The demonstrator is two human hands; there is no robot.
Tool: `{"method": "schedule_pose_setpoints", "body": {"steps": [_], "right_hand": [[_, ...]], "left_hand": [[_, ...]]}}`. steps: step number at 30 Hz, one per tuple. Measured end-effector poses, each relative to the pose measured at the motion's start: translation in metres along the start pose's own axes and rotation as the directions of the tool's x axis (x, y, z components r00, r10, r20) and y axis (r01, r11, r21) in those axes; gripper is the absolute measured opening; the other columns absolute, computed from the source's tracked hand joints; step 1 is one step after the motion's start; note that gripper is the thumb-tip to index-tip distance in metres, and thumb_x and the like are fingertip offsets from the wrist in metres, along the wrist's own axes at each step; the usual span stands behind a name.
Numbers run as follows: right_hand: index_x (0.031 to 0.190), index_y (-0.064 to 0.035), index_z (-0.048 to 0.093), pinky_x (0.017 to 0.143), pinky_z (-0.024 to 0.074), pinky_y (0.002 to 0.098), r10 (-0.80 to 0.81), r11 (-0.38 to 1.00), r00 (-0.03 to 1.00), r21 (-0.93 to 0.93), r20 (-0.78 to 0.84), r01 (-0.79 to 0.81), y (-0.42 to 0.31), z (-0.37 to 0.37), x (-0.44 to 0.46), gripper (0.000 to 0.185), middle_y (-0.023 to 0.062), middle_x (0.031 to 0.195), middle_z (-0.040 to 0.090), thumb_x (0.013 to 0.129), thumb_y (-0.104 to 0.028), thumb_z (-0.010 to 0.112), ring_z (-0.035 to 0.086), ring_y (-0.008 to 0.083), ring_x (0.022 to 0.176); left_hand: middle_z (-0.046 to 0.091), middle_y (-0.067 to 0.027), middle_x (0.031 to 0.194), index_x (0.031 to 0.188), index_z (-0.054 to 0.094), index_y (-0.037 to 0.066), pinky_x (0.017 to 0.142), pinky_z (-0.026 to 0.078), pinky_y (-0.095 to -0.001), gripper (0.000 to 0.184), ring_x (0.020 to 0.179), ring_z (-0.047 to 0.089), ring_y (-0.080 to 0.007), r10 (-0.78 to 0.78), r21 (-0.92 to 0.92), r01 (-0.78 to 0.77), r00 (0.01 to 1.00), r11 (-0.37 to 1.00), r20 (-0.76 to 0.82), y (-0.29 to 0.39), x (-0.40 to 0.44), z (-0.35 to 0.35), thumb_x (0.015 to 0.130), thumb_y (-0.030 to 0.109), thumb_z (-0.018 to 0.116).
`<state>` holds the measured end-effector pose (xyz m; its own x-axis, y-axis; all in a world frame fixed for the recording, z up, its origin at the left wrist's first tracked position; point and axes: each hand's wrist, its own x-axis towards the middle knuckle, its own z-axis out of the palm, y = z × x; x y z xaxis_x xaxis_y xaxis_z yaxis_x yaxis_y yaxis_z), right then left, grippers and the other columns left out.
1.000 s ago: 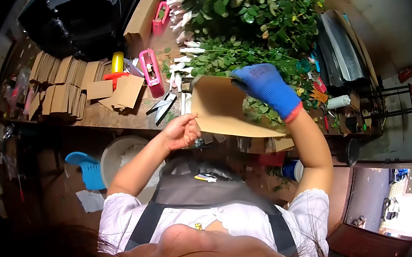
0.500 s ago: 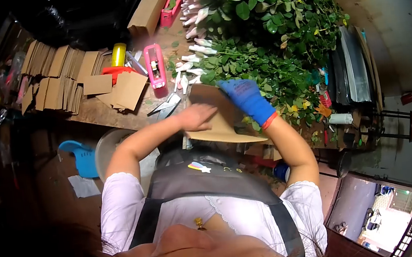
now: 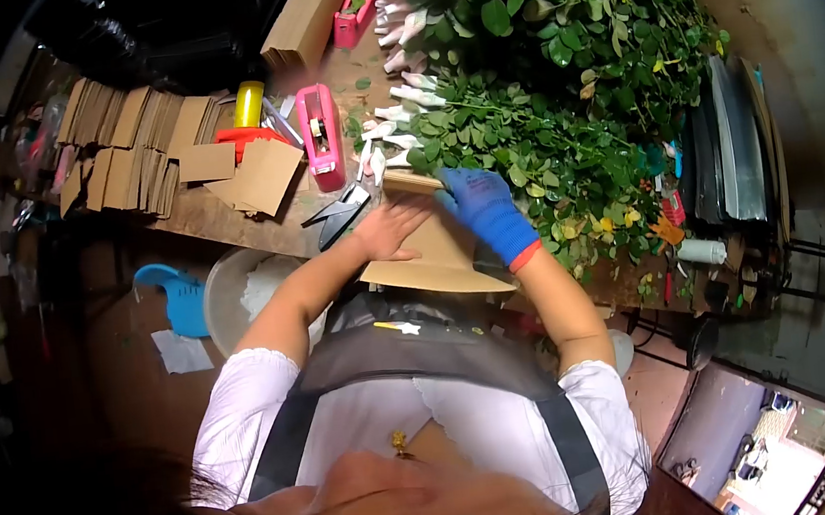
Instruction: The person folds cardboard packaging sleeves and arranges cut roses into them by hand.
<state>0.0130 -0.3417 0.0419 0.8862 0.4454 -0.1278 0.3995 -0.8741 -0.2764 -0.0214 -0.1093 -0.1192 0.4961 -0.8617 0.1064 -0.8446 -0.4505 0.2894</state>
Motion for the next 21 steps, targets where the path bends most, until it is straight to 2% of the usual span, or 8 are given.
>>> {"method": "schedule_pose_setpoints", "body": {"steps": [3, 5, 6, 10, 12, 15, 17, 21], "right_hand": [[0.141, -0.0068, 0.052, 0.098, 0.0513, 0.041, -0.313, 0.947, 0.878, -0.196, -0.363, 0.256, -0.055, -0.054, -0.027, 0.066, 0.0195, 0.127, 0.064, 0.087, -0.038, 0.073, 0.063, 0.0362, 0.115], [0.145, -0.0047, 0.049, 0.105, 0.0471, 0.0403, -0.252, 0.944, 0.968, 0.218, -0.001, 0.246, -0.081, -0.059, -0.044, 0.078, 0.0203, 0.136, 0.058, 0.083, -0.043, 0.077, 0.058, 0.0355, 0.126], [0.143, -0.0075, 0.051, 0.103, 0.0485, 0.0423, -0.23, 0.94, 0.948, 0.302, 0.22, 0.158, -0.091, -0.05, -0.051, 0.078, 0.0215, 0.135, 0.059, 0.081, -0.045, 0.078, 0.059, 0.0362, 0.123], [0.135, -0.0124, 0.056, 0.086, 0.0527, 0.049, -0.145, 0.987, 0.89, 0.003, 0.432, 0.159, -0.112, 0.016, -0.044, 0.056, 0.0181, 0.11, 0.068, 0.086, -0.037, 0.069, 0.066, 0.0379, 0.1], [0.134, -0.0138, 0.058, 0.083, 0.053, 0.0501, -0.203, 0.973, 0.869, -0.003, 0.451, 0.229, -0.118, 0.008, -0.033, 0.052, 0.0173, 0.105, 0.07, 0.087, -0.032, 0.068, 0.067, 0.0371, 0.095], [0.134, -0.0136, 0.058, 0.088, 0.0517, 0.0495, -0.41, 0.848, 0.911, 0.388, 0.046, 0.362, -0.143, 0.017, 0.012, 0.054, 0.017, 0.114, 0.068, 0.084, -0.029, 0.068, 0.065, 0.0359, 0.104], [0.134, -0.0119, 0.058, 0.096, 0.0479, 0.0489, -0.535, 0.82, 0.783, 0.029, -0.316, 0.572, -0.174, 0.03, 0.07, 0.049, 0.0152, 0.125, 0.063, 0.087, -0.024, 0.063, 0.059, 0.0351, 0.116], [0.125, -0.01, 0.061, 0.102, 0.0437, 0.0479, -0.612, 0.782, 0.751, -0.332, -0.247, 0.528, -0.19, 0.117, 0.174, 0.036, 0.0116, 0.128, 0.061, 0.091, -0.018, 0.054, 0.054, 0.0306, 0.123]], "left_hand": [[0.028, -0.0149, 0.165, 0.157, 0.032, 0.004, 0.122, 0.018, -0.0469, 0.096, 0.154, 0.023, -0.0274, -0.045, 0.018, 0.042, 0.975, 0.999, 0.216, -0.004, 0.012, -0.02, 0.089, 0.069, 0.05], [0.027, -0.0141, 0.166, 0.158, 0.03, 0.005, 0.121, 0.02, -0.0463, 0.097, 0.154, 0.024, -0.0272, -0.068, 0.036, 0.057, 0.875, 0.998, 0.479, -0.004, 0.02, -0.025, 0.089, 0.07, 0.05], [0.026, -0.0143, 0.166, 0.158, 0.029, 0.005, 0.123, 0.018, -0.0463, 0.096, 0.153, 0.025, -0.0262, -0.044, -0.04, 0.049, 0.993, 0.998, 0.114, -0.006, 0.008, -0.008, 0.088, 0.067, 0.053], [0.029, -0.0137, 0.165, 0.156, 0.033, 0.003, 0.125, 0.016, -0.0462, 0.092, 0.153, 0.027, -0.0244, -0.014, -0.02, 0.015, 0.999, 1.0, 0.038, -0.006, 0.006, -0.009, 0.087, 0.058, 0.059], [0.03, -0.0134, 0.165, 0.153, 0.038, 0.004, 0.121, 0.022, -0.0461, 0.084, 0.152, 0.028, -0.0247, 0.038, 0.223, -0.002, 0.987, 0.975, -0.158, -0.017, 0.015, 0.029, 0.087, 0.052, 0.061], [0.053, -0.0126, 0.147, 0.137, 0.055, 0.01, 0.111, 0.037, -0.0441, 0.062, 0.136, 0.049, -0.0271, 0.194, 0.374, -0.027, 0.888, 0.927, -0.417, -0.024, 0.018, 0.041, 0.086, 0.045, 0.063], [0.054, -0.0128, 0.145, 0.136, 0.056, 0.01, 0.11, 0.038, -0.0443, 0.061, 0.135, 0.05, -0.0273, 0.084, 0.145, -0.043, 0.953, 0.989, -0.292, -0.024, 0.013, 0.023, 0.086, 0.045, 0.063], [0.056, -0.0131, 0.141, 0.133, 0.058, 0.011, 0.107, 0.04, -0.0447, 0.058, 0.132, 0.053, -0.0277, -0.08, -0.21, 0.062, 0.994, 0.976, -0.077, -0.017, 0.006, -0.008, 0.086, 0.045, 0.063]]}}
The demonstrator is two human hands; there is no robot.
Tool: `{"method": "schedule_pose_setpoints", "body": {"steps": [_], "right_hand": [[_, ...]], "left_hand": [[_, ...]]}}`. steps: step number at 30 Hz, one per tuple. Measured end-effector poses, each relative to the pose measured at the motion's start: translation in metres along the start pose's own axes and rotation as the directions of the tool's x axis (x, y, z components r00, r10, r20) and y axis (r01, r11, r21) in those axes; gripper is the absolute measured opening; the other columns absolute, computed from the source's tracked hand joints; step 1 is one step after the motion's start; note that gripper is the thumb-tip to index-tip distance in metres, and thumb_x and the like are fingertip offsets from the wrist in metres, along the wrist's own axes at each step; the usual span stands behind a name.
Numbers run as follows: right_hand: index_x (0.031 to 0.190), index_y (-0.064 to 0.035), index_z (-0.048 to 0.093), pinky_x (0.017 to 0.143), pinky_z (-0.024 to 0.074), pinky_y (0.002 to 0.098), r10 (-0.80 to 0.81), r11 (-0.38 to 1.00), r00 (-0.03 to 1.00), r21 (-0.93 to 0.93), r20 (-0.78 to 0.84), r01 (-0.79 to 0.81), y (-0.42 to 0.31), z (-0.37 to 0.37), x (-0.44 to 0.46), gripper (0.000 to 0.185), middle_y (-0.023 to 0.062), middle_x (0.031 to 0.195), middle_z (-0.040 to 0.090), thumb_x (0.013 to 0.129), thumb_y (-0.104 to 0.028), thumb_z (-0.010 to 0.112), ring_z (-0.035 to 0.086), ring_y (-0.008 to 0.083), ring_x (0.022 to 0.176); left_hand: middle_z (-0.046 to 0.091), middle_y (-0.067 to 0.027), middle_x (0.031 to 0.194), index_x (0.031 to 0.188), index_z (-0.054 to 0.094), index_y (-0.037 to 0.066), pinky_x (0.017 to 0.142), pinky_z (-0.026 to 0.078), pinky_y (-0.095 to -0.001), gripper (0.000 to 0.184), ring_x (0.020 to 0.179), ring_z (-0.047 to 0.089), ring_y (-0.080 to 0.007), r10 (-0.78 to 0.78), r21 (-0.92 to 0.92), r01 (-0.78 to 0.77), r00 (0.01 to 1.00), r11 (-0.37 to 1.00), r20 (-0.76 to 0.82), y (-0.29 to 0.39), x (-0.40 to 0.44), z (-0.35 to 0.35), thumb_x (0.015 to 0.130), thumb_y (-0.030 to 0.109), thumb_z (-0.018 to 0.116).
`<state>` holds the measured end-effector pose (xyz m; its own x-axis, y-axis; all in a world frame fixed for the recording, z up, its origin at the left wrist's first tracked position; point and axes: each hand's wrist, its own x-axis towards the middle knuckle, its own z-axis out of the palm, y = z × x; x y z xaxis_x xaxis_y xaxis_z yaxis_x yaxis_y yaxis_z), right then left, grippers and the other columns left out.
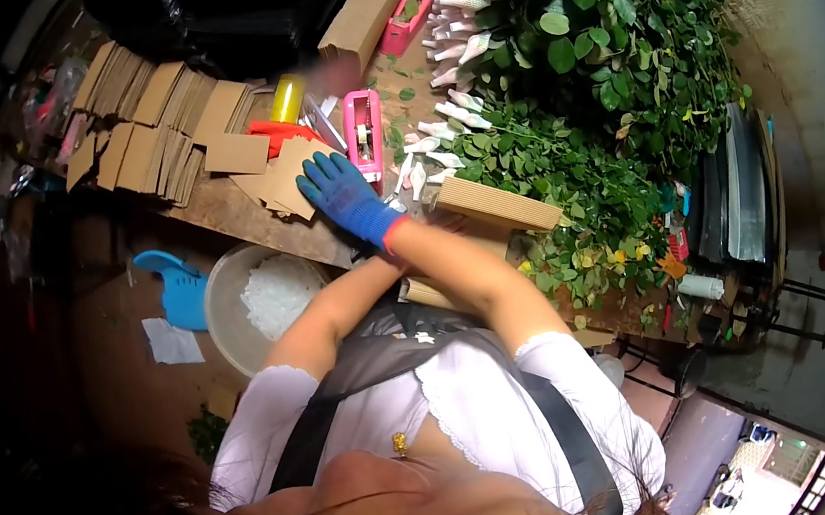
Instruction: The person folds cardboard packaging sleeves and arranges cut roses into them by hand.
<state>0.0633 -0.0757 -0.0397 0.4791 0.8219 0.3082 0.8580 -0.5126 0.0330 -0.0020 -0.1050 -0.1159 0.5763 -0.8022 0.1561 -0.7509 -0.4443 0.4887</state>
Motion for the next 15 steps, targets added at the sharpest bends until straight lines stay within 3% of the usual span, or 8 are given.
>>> {"method": "schedule_pose_setpoints", "body": {"steps": [4, 5, 8, 9, 12, 13, 14, 15], "right_hand": [[0.116, -0.0106, 0.064, 0.101, 0.0456, 0.0439, 0.027, 0.999, 0.996, 0.02, 0.08, -0.029, 0.008, -0.007, 0.005, 0.029, 0.0085, 0.121, 0.063, 0.089, -0.018, 0.056, 0.056, 0.0264, 0.121], [0.118, -0.0131, 0.065, 0.094, 0.0502, 0.0397, 0.002, 0.999, 0.999, 0.047, 0.043, -0.004, 0.016, -0.035, 0.01, 0.032, 0.0079, 0.121, 0.066, 0.088, -0.018, 0.061, 0.061, 0.0259, 0.116], [0.124, -0.0147, 0.065, 0.087, 0.0539, 0.0387, 0.137, 0.923, 0.982, 0.376, -0.131, -0.079, 0.026, -0.121, -0.033, 0.035, 0.01, 0.117, 0.068, 0.089, -0.02, 0.065, 0.066, 0.0284, 0.108], [0.124, -0.0139, 0.066, 0.086, 0.0545, 0.0405, 0.203, 0.867, 0.979, 0.472, -0.037, -0.162, 0.026, -0.143, -0.054, 0.034, 0.0113, 0.115, 0.069, 0.09, -0.021, 0.066, 0.067, 0.0307, 0.106], [0.117, -0.008, 0.068, 0.083, 0.0556, 0.0409, 0.43, 0.536, 0.855, 0.68, 0.289, -0.5, 0.022, -0.155, -0.136, 0.028, 0.0153, 0.107, 0.07, 0.094, -0.023, 0.064, 0.067, 0.0372, 0.096], [0.115, -0.0063, 0.068, 0.081, 0.0557, 0.0393, 0.422, 0.466, 0.797, 0.65, 0.433, -0.6, 0.028, -0.147, -0.163, 0.027, 0.0148, 0.104, 0.07, 0.094, -0.023, 0.064, 0.068, 0.0349, 0.09], [0.113, -0.0046, 0.068, 0.079, 0.0558, 0.0377, 0.397, 0.394, 0.722, 0.605, 0.566, -0.691, 0.031, -0.135, -0.19, 0.027, 0.0143, 0.101, 0.07, 0.094, -0.024, 0.064, 0.068, 0.0326, 0.085], [0.106, -0.0023, 0.068, 0.074, 0.0552, 0.0343, 0.496, -0.069, 0.544, 0.655, 0.677, -0.753, 0.029, -0.116, -0.216, 0.025, 0.0115, 0.095, 0.069, 0.096, -0.026, 0.064, 0.066, 0.021, 0.079]], "left_hand": [[0.058, -0.0135, 0.137, 0.13, 0.06, 0.012, 0.105, 0.042, -0.045, 0.056, 0.128, 0.055, -0.028, -0.063, -0.218, 0.065, 0.998, 0.974, 0.017, 0.001, 0.008, -0.003, 0.086, 0.046, 0.063], [0.059, -0.0136, 0.136, 0.129, 0.06, 0.012, 0.104, 0.043, -0.0451, 0.055, 0.128, 0.055, -0.0281, -0.072, -0.258, 0.074, 0.997, 0.963, 0.019, 0.001, 0.009, -0.002, 0.086, 0.046, 0.063], [0.06, -0.0139, 0.134, 0.127, 0.062, 0.012, 0.102, 0.044, -0.0454, 0.053, 0.125, 0.057, -0.0284, -0.088, -0.332, 0.095, 0.996, 0.939, 0.033, 0.004, 0.007, -0.004, 0.086, 0.046, 0.063], [0.061, -0.0139, 0.133, 0.126, 0.062, 0.013, 0.102, 0.045, -0.0455, 0.053, 0.125, 0.057, -0.0285, -0.101, -0.342, 0.111, 0.994, 0.933, 0.047, 0.005, 0.006, -0.01, 0.086, 0.046, 0.063], [0.062, -0.0142, 0.13, 0.124, 0.063, 0.013, 0.1, 0.047, -0.0458, 0.051, 0.122, 0.059, -0.0288, -0.149, -0.336, 0.183, 0.981, 0.924, 0.126, 0.022, 0.002, -0.041, 0.085, 0.046, 0.063], [0.068, -0.0126, 0.104, 0.112, 0.065, 0.016, 0.092, 0.05, -0.0436, 0.033, 0.098, 0.065, -0.0302, -0.181, -0.233, 0.216, 0.97, 0.948, 0.163, 0.031, 0.0, -0.06, 0.088, 0.038, 0.061], [0.068, -0.0129, 0.115, 0.12, 0.064, 0.014, 0.095, 0.049, -0.0417, 0.037, 0.108, 0.064, -0.0283, -0.168, 0.005, 0.184, 0.886, 0.983, 0.432, 0.012, 0.014, -0.013, 0.09, 0.036, 0.059], [0.067, -0.013, 0.12, 0.122, 0.064, 0.014, 0.097, 0.049, -0.0412, 0.039, 0.113, 0.063, -0.0281, -0.046, -0.566, 0.095, 0.994, 0.819, 0.101, -0.009, 0.009, 0.052, 0.091, 0.036, 0.057]]}}
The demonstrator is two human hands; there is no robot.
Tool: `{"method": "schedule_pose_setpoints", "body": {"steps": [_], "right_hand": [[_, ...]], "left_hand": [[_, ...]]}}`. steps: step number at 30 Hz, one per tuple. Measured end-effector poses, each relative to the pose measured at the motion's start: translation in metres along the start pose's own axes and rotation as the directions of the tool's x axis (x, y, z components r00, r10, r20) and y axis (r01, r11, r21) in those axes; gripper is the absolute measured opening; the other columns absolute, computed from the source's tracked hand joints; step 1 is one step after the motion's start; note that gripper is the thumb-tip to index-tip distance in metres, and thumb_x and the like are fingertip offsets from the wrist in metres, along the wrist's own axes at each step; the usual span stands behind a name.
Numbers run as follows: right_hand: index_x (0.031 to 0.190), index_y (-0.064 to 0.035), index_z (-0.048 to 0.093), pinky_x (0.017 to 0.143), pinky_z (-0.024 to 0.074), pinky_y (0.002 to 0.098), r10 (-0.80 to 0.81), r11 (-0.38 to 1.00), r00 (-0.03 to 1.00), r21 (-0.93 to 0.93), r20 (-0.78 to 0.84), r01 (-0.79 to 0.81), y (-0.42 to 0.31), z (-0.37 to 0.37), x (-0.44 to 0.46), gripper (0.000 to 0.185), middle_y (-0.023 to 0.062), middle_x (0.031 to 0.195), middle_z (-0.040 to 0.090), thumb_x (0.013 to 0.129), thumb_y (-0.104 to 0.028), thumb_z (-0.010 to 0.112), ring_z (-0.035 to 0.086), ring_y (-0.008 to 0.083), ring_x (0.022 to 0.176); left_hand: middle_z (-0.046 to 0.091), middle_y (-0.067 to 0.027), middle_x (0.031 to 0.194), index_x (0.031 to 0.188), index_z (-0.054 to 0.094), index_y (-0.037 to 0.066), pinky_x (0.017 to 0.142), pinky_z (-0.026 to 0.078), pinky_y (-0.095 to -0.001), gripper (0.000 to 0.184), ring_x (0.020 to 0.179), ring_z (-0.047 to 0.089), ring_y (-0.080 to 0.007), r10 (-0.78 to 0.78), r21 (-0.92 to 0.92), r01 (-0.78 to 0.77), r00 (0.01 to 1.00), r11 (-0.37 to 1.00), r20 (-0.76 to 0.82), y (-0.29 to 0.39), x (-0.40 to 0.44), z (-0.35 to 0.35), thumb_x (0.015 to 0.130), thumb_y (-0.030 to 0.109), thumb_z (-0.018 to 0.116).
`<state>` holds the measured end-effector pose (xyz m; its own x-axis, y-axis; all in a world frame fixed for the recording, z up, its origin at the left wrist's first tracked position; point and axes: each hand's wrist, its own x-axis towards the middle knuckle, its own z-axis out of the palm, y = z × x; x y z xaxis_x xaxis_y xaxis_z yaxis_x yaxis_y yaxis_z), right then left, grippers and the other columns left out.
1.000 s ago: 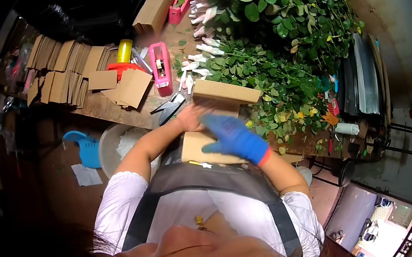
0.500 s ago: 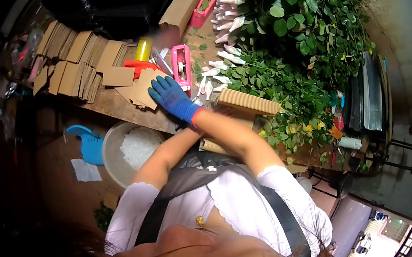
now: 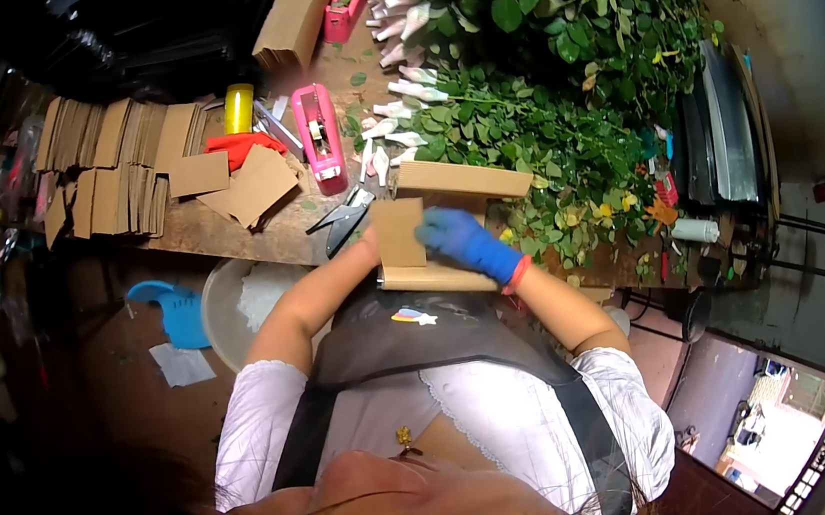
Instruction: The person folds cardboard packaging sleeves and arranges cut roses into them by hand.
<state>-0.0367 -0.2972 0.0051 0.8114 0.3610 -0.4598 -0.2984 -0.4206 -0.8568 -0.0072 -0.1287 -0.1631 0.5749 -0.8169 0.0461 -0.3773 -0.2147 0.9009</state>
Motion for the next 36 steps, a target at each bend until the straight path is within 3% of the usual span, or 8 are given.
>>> {"method": "schedule_pose_setpoints", "body": {"steps": [2, 5, 9, 19, 23, 29, 33, 36], "right_hand": [[0.099, 0.0003, 0.066, 0.07, 0.0565, 0.0298, 0.207, 0.954, 0.973, 0.199, 0.106, -0.225, 0.019, -0.019, 0.002, 0.028, 0.0091, 0.086, 0.071, 0.1, -0.027, 0.063, 0.068, 0.0147, 0.073], [0.093, 0.0, 0.064, 0.062, 0.0573, 0.0313, 0.33, 0.939, 0.932, 0.051, 0.149, -0.341, 0.04, -0.03, 0.021, 0.031, 0.0115, 0.081, 0.072, 0.099, -0.03, 0.064, 0.07, 0.0176, 0.068], [0.088, 0.002, 0.065, 0.054, 0.0549, 0.0313, 0.378, 0.925, 0.912, -0.014, 0.16, -0.381, 0.068, -0.024, 0.041, 0.033, 0.0119, 0.076, 0.071, 0.098, -0.029, 0.06, 0.067, 0.019, 0.06], [0.085, 0.0023, 0.069, 0.076, 0.0537, 0.048, -0.036, 0.812, 0.999, -0.582, 0.037, 0.051, 0.068, -0.016, 0.033, 0.042, 0.0276, 0.086, 0.069, 0.092, -0.036, 0.055, 0.069, 0.0412, 0.079], [0.09, -0.0028, 0.072, 0.081, 0.0538, 0.0494, 0.134, 0.665, 0.987, -0.73, -0.094, -0.16, 0.051, -0.009, 0.032, 0.038, 0.0248, 0.095, 0.07, 0.093, -0.036, 0.053, 0.067, 0.0436, 0.089], [0.121, -0.0144, 0.068, 0.088, 0.0549, 0.0418, -0.412, 0.888, 0.886, -0.31, -0.211, 0.339, -0.047, -0.065, -0.015, 0.034, 0.0197, 0.11, 0.07, 0.093, -0.034, 0.064, 0.067, 0.0377, 0.096], [0.136, -0.0122, 0.059, 0.093, 0.0531, 0.0441, -0.593, 0.711, 0.631, -0.693, -0.501, 0.118, -0.037, -0.183, 0.057, 0.057, 0.0186, 0.119, 0.068, 0.086, -0.035, 0.07, 0.067, 0.0356, 0.105], [0.153, -0.0049, 0.035, 0.1, 0.0488, 0.0465, -0.133, 0.409, 0.929, -0.873, -0.346, -0.266, -0.007, -0.243, 0.1, 0.106, 0.0174, 0.14, 0.056, 0.066, -0.038, 0.087, 0.058, 0.0362, 0.124]], "left_hand": [[0.065, -0.0134, 0.127, 0.126, 0.064, 0.013, 0.104, 0.044, -0.0422, 0.042, 0.122, 0.058, -0.0285, 0.164, -0.193, -0.205, 0.964, 0.96, -0.209, -0.02, -0.01, 0.021, 0.093, 0.036, 0.052], [0.064, -0.0146, 0.132, 0.132, 0.062, 0.01, 0.117, 0.031, -0.047, 0.049, 0.133, 0.05, -0.0304, 0.029, 0.737, -0.162, 0.981, 0.656, 0.191, 0.058, -0.02, -0.045, 0.095, 0.038, 0.047], [0.06, -0.0127, 0.136, 0.125, 0.064, 0.005, 0.118, 0.027, -0.0529, 0.047, 0.133, 0.048, -0.0313, 0.042, 0.869, -0.129, 0.991, 0.478, 0.124, 0.058, -0.047, -0.075, 0.09, 0.037, 0.059], [0.064, -0.015, 0.102, 0.091, 0.063, 0.001, 0.081, 0.055, -0.0433, 0.014, 0.095, 0.062, -0.0348, 0.186, 0.457, -0.191, 0.981, 0.869, 0.057, 0.068, -0.022, -0.063, 0.082, 0.01, 0.062], [0.064, -0.0118, 0.097, 0.082, 0.068, 0.004, 0.076, 0.054, -0.0421, 0.008, 0.093, 0.063, -0.0323, 0.159, 0.47, -0.137, 0.987, 0.872, -0.007, 0.064, -0.017, -0.055, 0.084, 0.012, 0.065], [0.059, -0.0178, 0.114, 0.1, 0.072, 0.007, 0.095, 0.05, -0.0445, 0.035, 0.111, 0.057, -0.0383, 0.051, 0.441, -0.075, 0.996, 0.894, 0.066, 0.089, -0.024, -0.056, 0.069, 0.018, 0.084], [0.056, -0.0181, 0.115, 0.106, 0.069, 0.007, 0.095, 0.049, -0.0452, 0.042, 0.111, 0.055, -0.039, -0.03, 0.441, -0.009, 0.996, 0.898, 0.081, 0.101, -0.02, -0.058, 0.068, 0.016, 0.084], [0.056, -0.0182, 0.113, 0.108, 0.069, 0.008, 0.095, 0.049, -0.0456, 0.044, 0.11, 0.055, -0.0393, -0.031, 0.439, -0.01, 0.996, 0.899, 0.086, 0.104, -0.018, -0.058, 0.067, 0.015, 0.084]]}}
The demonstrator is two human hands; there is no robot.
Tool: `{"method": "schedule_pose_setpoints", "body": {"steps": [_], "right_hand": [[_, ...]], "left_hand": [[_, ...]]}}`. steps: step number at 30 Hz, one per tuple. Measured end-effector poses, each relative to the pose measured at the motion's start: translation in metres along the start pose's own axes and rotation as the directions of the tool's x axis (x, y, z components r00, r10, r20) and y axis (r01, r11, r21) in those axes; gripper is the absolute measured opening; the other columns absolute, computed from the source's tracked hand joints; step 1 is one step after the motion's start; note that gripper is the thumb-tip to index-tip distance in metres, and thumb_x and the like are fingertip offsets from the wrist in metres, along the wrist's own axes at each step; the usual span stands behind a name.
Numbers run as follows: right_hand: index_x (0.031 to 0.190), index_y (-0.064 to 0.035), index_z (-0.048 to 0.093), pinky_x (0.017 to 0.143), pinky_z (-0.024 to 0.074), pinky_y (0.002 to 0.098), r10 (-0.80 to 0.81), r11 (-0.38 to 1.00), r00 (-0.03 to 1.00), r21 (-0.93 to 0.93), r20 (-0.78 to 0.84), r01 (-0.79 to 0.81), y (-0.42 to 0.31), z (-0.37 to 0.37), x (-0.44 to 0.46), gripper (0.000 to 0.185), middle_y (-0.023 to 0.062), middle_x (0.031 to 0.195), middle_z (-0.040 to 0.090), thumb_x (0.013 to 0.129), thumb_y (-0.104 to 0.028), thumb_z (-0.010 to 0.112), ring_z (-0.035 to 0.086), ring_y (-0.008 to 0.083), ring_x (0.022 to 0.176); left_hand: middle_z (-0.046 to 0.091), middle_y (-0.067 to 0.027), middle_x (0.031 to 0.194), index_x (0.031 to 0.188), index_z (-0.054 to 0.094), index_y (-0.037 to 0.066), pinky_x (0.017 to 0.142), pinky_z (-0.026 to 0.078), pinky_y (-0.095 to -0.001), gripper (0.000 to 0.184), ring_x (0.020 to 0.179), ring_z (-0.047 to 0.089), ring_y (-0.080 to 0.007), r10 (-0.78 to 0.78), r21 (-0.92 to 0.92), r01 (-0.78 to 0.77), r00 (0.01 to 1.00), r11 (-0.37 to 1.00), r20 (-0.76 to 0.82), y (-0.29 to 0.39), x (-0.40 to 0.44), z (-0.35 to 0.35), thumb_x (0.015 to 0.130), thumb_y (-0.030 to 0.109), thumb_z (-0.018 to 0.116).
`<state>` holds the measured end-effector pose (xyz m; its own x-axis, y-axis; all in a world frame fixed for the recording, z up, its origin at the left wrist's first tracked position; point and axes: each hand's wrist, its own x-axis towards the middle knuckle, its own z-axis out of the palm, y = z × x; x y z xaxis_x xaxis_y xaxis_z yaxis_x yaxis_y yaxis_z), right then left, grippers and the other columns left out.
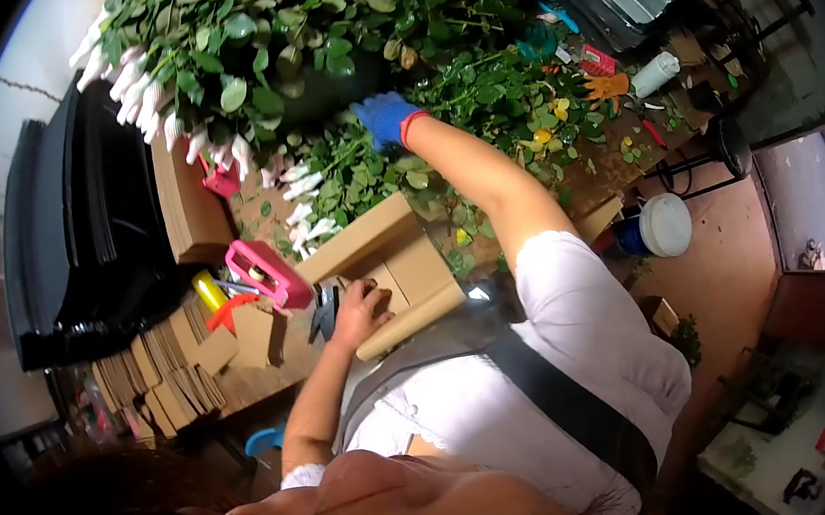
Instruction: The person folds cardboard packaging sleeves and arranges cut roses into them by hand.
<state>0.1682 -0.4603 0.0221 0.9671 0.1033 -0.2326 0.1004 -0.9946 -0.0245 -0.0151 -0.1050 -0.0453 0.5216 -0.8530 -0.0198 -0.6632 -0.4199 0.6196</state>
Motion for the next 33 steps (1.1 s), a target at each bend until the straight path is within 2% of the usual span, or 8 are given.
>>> {"method": "schedule_pose_setpoints", "body": {"steps": [5, 6, 10, 14, 16, 19, 28, 33], "right_hand": [[0.154, -0.0058, 0.038, 0.103, 0.0487, 0.0445, -0.091, 0.993, 0.994, -0.066, 0.066, 0.095, 0.035, 0.082, 0.034, 0.122, 0.0178, 0.138, 0.059, 0.056, -0.054, 0.092, 0.059, 0.0359, 0.123], [0.132, -0.0055, 0.064, 0.097, 0.052, 0.0436, -0.093, 0.994, 0.964, -0.031, 0.249, 0.104, 0.025, 0.052, 0.021, 0.089, 0.0153, 0.126, 0.067, 0.061, -0.051, 0.089, 0.064, 0.0342, 0.115], [0.1, -0.0092, 0.077, 0.088, 0.0544, 0.0444, -0.097, 0.99, 0.983, -0.086, 0.158, 0.111, 0.01, 0.047, -0.002, 0.036, 0.0116, 0.112, 0.073, 0.076, -0.035, 0.08, 0.069, 0.0305, 0.105], [0.117, -0.0158, 0.073, 0.087, 0.0525, 0.0422, -0.064, 0.985, 0.991, -0.154, 0.115, 0.081, 0.002, 0.012, -0.033, 0.033, 0.0097, 0.109, 0.071, 0.085, -0.02, 0.07, 0.068, 0.0279, 0.1], [0.135, -0.0236, 0.06, 0.09, 0.0497, 0.0409, -0.033, 0.993, 0.99, -0.115, -0.137, 0.017, -0.006, -0.02, -0.049, 0.045, 0.0076, 0.108, 0.067, 0.09, -0.018, 0.063, 0.066, 0.0268, 0.098], [0.144, -0.0268, 0.051, 0.104, 0.0428, 0.0444, -0.112, 0.97, 0.758, -0.237, -0.643, -0.058, -0.012, -0.041, -0.065, 0.058, 0.0053, 0.113, 0.061, 0.089, -0.009, 0.053, 0.058, 0.0253, 0.109], [0.132, -0.0205, 0.062, 0.119, 0.028, 0.0494, -0.06, 0.994, 0.906, 0.059, -0.419, 0.093, -0.024, 0.081, -0.149, 0.049, 0.014, 0.147, 0.05, 0.083, -0.016, 0.065, 0.041, 0.0347, 0.14], [0.134, -0.0248, 0.061, 0.106, 0.0445, 0.0428, -0.08, 0.985, 0.992, 0.159, 0.093, 0.064, -0.004, 0.08, -0.171, 0.047, 0.0073, 0.14, 0.058, 0.087, -0.026, 0.067, 0.056, 0.0278, 0.127]], "left_hand": [[0.057, -0.0162, 0.112, 0.109, 0.071, 0.01, 0.095, 0.049, -0.0449, 0.045, 0.11, 0.056, -0.0375, -0.048, -0.019, 0.048, 0.999, 0.999, 0.001, 0.001, 0.001, 0.001, 0.067, 0.016, 0.086], [0.057, -0.016, 0.112, 0.109, 0.071, 0.01, 0.095, 0.048, -0.0448, 0.046, 0.11, 0.056, -0.0372, -0.058, -0.027, 0.058, 0.998, 0.998, 0.003, 0.003, 0.002, 0.0, 0.067, 0.017, 0.086], [0.057, -0.0159, 0.114, 0.111, 0.071, 0.01, 0.096, 0.048, -0.0445, 0.047, 0.11, 0.056, -0.037, -0.092, -0.029, 0.092, 0.996, 0.995, 0.008, 0.008, 0.004, -0.003, 0.067, 0.017, 0.086], [0.057, -0.016, 0.118, 0.112, 0.07, 0.011, 0.097, 0.048, -0.0445, 0.047, 0.114, 0.055, -0.0371, -0.091, -0.038, 0.091, 0.996, 0.995, 0.012, 0.003, 0.002, -0.001, 0.068, 0.018, 0.086], [0.057, -0.0161, 0.118, 0.112, 0.07, 0.011, 0.097, 0.048, -0.0448, 0.047, 0.114, 0.055, -0.037, -0.086, -0.03, 0.086, 0.996, 0.996, -0.007, 0.001, 0.002, 0.001, 0.068, 0.018, 0.086], [0.058, -0.0163, 0.118, 0.112, 0.07, 0.011, 0.097, 0.048, -0.045, 0.047, 0.114, 0.055, -0.0367, -0.095, -0.025, 0.094, 0.995, 0.995, -0.013, 0.005, 0.002, -0.001, 0.068, 0.017, 0.086], [0.057, -0.0151, 0.118, 0.11, 0.07, 0.011, 0.098, 0.048, -0.0448, 0.044, 0.114, 0.055, -0.0376, -0.103, -0.032, 0.102, 0.995, 0.994, -0.019, 0.005, 0.002, 0.0, 0.069, 0.017, 0.086], [0.056, -0.0142, 0.117, 0.11, 0.07, 0.011, 0.097, 0.048, -0.0448, 0.044, 0.114, 0.055, -0.0372, -0.098, -0.021, 0.098, 0.995, 0.995, -0.031, 0.007, 0.0, 0.0, 0.069, 0.017, 0.086]]}}
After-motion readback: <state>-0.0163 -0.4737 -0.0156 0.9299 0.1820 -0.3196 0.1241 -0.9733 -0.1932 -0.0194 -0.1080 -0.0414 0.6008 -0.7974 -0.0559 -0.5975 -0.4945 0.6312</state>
